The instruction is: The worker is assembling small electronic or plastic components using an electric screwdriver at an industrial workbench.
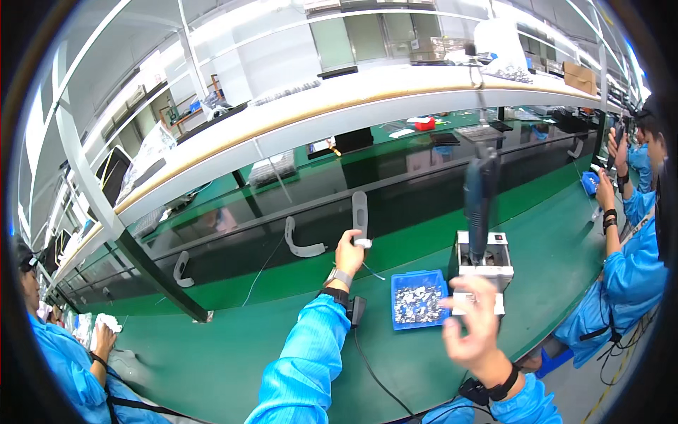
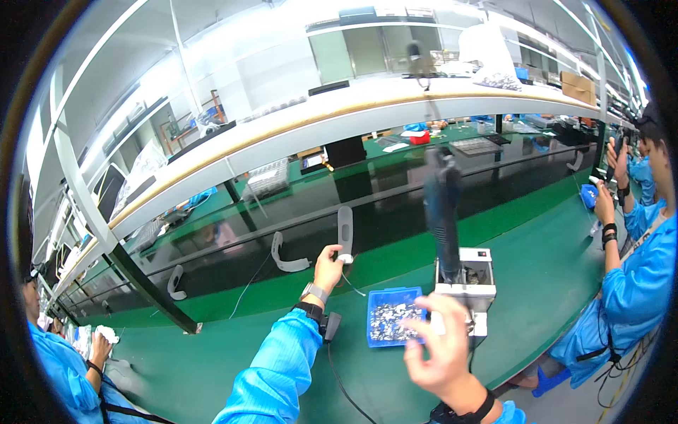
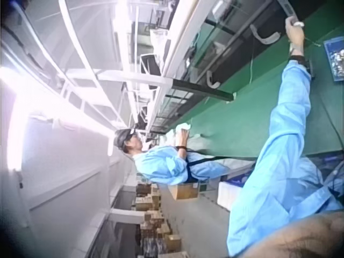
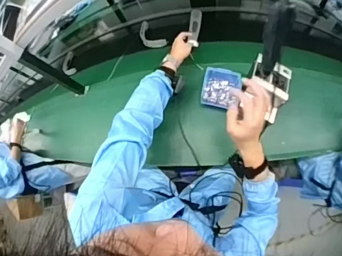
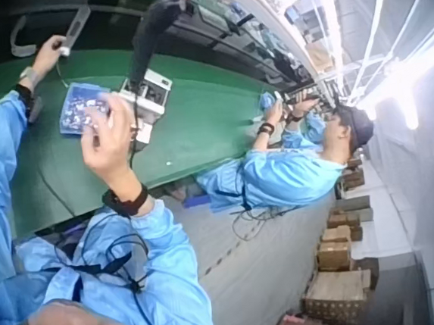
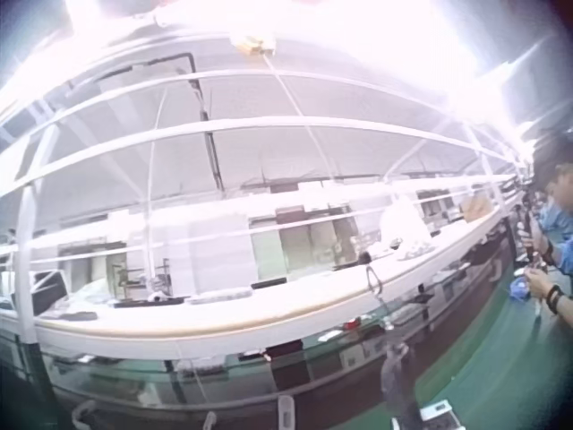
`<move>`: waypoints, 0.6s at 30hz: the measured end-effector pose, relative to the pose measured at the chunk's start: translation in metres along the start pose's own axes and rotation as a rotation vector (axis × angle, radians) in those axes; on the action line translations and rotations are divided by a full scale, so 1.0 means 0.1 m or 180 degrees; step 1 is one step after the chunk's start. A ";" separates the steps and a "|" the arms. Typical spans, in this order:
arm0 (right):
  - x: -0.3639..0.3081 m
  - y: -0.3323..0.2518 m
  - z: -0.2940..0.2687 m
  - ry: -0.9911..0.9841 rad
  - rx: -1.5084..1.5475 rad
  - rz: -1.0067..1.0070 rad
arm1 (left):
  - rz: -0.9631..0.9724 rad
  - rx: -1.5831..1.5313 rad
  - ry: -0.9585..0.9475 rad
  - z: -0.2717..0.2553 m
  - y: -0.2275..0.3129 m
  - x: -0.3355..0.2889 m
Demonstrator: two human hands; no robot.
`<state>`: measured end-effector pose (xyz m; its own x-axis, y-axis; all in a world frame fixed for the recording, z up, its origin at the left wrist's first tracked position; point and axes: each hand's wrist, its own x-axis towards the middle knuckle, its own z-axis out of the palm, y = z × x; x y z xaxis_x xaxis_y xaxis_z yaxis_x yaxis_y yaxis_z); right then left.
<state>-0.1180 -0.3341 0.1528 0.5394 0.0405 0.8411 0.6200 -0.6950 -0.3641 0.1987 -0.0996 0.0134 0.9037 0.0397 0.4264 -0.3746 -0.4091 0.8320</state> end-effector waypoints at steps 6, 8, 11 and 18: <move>-0.34 0.12 0.25 -0.1090 -0.0139 0.0134 | -0.0453 -0.0140 -0.0031 -0.11 0.36 -0.38; -0.37 0.16 0.40 -0.1239 -0.0137 0.0210 | -0.0309 -0.0235 -0.0147 -0.30 0.40 -0.61; -0.44 0.36 0.60 -0.1602 -0.0494 0.0230 | -0.0207 -0.0874 -0.0424 -0.40 0.43 -1.08; -0.39 0.85 1.12 -0.2651 -0.1103 0.0434 | -0.1008 -0.1205 -0.1386 -0.88 0.64 -1.91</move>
<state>-0.0223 -0.3140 0.0441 0.9159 0.3538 0.1897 0.3873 -0.9031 -0.1856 -0.0161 -0.0535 0.0167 0.9538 -0.2996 0.0238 -0.0519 -0.0863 0.9949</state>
